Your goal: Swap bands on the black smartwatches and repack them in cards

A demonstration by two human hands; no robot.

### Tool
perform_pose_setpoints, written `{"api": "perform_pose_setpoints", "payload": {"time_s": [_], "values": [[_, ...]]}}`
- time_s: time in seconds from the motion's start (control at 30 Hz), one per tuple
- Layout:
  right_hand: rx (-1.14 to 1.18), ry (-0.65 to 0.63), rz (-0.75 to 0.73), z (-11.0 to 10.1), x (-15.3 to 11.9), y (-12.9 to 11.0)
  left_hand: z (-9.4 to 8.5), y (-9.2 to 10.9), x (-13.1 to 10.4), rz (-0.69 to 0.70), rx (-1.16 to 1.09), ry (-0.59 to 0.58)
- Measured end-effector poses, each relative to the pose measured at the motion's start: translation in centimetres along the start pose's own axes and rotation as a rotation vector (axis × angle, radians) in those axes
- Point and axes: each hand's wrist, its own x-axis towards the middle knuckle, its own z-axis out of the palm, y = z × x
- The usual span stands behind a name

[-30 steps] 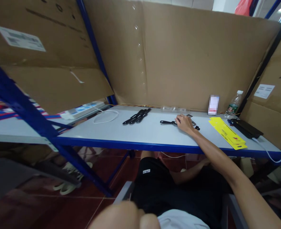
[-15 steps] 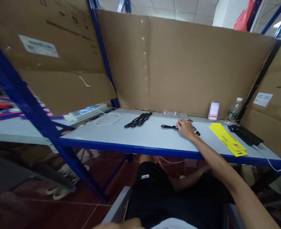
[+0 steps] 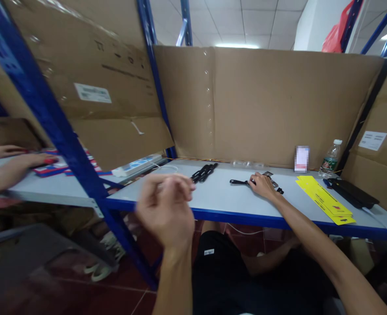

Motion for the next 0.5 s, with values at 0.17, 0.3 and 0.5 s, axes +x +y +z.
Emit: {"api": "perform_pose_setpoints", "payload": {"time_s": [0.17,0.3,0.5], "values": [[-0.023,-0.035,-0.096,-0.3,-0.4,-0.7,1.1,-10.1,-0.8,-0.288,0.494,-0.423],[-0.013,-0.039,-0.167,-0.5,-0.8,-1.7,1.4,-15.2,-2.1,-0.188,0.95,-0.833],[0.061,-0.028,-0.301,-0.7,-1.4,-3.6,0.7,-15.6,-2.8,-0.092,1.135,-1.099]]}}
